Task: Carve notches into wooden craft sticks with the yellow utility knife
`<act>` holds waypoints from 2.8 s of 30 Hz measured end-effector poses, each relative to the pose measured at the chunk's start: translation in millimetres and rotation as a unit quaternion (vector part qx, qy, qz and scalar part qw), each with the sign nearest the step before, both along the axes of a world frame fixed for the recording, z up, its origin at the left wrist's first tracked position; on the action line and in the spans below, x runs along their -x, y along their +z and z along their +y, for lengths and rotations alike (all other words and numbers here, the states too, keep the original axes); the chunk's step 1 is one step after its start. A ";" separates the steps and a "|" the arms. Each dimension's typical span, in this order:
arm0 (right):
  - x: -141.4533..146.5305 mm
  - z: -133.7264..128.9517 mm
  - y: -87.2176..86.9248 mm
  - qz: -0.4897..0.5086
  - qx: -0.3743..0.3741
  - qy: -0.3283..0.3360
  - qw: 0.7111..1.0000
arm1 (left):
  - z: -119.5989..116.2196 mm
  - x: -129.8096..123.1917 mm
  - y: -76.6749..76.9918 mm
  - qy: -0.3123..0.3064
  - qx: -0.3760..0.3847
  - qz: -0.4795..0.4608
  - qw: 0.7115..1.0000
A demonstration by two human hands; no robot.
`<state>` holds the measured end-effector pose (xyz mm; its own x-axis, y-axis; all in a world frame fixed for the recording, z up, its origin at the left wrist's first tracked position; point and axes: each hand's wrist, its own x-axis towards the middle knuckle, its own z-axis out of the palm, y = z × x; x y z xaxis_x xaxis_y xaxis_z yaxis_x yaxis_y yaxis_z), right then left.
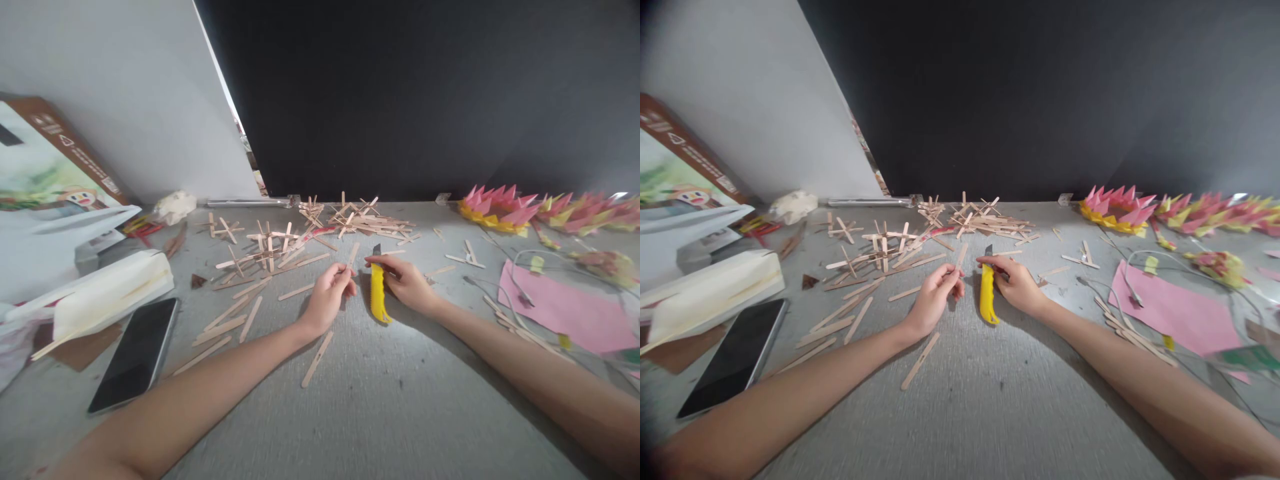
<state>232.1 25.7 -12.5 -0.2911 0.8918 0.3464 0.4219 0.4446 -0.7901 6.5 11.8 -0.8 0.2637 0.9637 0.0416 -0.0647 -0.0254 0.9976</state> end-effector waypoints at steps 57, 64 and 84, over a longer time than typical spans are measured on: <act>3.6 -16.2 6.7 -0.247 -0.192 0.035 0.949 | -6.6 -2.3 -10.3 -0.105 -0.051 -0.010 0.993; 3.0 -16.0 7.5 -0.244 -0.184 0.037 0.951 | -6.8 -2.3 -8.4 -0.099 -0.061 -0.004 0.993; 3.5 -16.9 8.2 -0.237 -0.179 0.042 0.954 | -6.1 -1.2 -10.5 -0.104 -0.048 0.000 0.993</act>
<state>228.6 8.7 -4.2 -0.5553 0.7082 0.4361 0.6455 0.6976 -0.3110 7.7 5.7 -11.3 0.4565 0.8800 0.1312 -0.0789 -0.1068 0.9911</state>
